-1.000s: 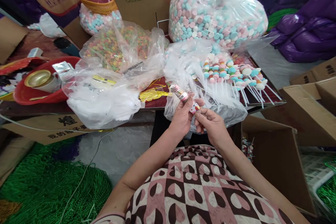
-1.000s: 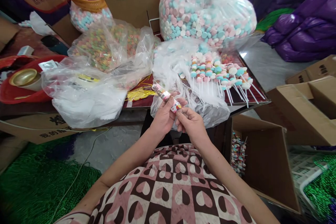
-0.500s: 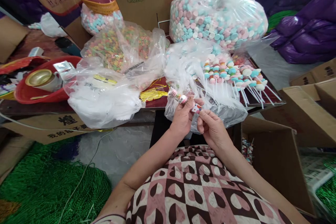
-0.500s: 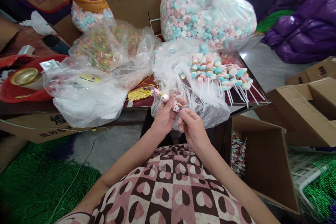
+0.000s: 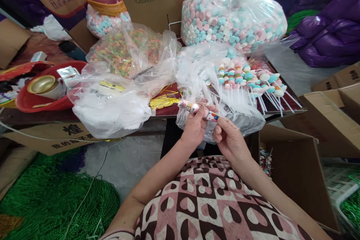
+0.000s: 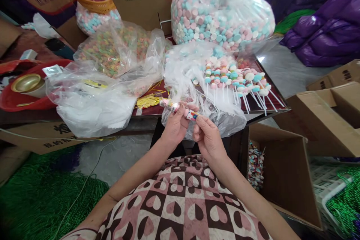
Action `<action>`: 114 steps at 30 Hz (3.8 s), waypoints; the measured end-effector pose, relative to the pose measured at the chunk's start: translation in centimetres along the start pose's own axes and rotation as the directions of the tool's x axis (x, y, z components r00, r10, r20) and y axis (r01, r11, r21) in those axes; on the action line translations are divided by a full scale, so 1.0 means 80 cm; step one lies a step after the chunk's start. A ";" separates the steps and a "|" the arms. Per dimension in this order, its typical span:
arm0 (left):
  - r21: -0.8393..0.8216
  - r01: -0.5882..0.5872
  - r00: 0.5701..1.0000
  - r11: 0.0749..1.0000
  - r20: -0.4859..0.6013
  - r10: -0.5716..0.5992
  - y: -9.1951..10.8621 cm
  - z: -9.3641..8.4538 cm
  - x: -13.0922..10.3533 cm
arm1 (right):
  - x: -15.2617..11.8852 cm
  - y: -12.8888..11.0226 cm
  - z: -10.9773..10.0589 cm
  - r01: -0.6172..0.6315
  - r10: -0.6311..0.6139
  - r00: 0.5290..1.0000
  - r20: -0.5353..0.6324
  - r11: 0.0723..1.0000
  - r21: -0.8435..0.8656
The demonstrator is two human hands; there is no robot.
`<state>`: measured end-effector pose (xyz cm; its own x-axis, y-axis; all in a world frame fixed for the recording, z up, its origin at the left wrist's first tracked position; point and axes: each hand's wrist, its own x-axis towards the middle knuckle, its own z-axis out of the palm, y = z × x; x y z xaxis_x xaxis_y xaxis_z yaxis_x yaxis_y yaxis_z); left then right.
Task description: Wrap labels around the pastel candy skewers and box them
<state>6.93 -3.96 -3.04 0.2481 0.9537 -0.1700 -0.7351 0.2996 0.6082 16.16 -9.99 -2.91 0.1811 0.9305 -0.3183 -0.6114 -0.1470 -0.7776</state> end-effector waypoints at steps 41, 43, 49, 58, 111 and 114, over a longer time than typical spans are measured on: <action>0.279 -0.008 0.995 0.960 0.094 -0.019 0.055 0.005 -0.003 | 0.000 0.001 -0.013 0.180 -0.111 0.978 0.176 0.879 -0.442; 0.200 0.035 0.989 0.979 0.135 -0.063 0.051 0.012 0.001 | 0.000 0.004 -0.013 0.187 -0.112 0.976 0.189 0.873 -0.451; 0.093 0.100 0.983 0.991 0.147 -0.113 0.033 0.020 0.001 | -0.002 0.007 -0.014 0.200 -0.140 0.977 0.161 0.863 -0.464; 0.106 0.163 0.978 0.981 0.113 -0.175 0.033 0.006 -0.005 | 0.002 0.016 -0.005 0.166 -0.098 0.979 0.181 0.898 -0.407; 0.005 -0.027 0.975 1.000 -0.222 0.028 0.005 -0.011 0.026 | 0.024 0.018 -0.003 0.127 -0.111 0.992 0.063 0.803 -0.583; 0.002 -0.061 0.968 0.998 -0.245 0.059 0.014 -0.009 0.029 | 0.020 0.015 -0.006 0.093 -0.038 0.992 0.120 0.858 -0.505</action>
<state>6.27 -1.43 -3.30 0.0420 0.9471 -0.3183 -0.7474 0.2412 0.6191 16.08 -8.87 -4.59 0.1106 0.9688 -0.2216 -0.1184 -0.2085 -0.9708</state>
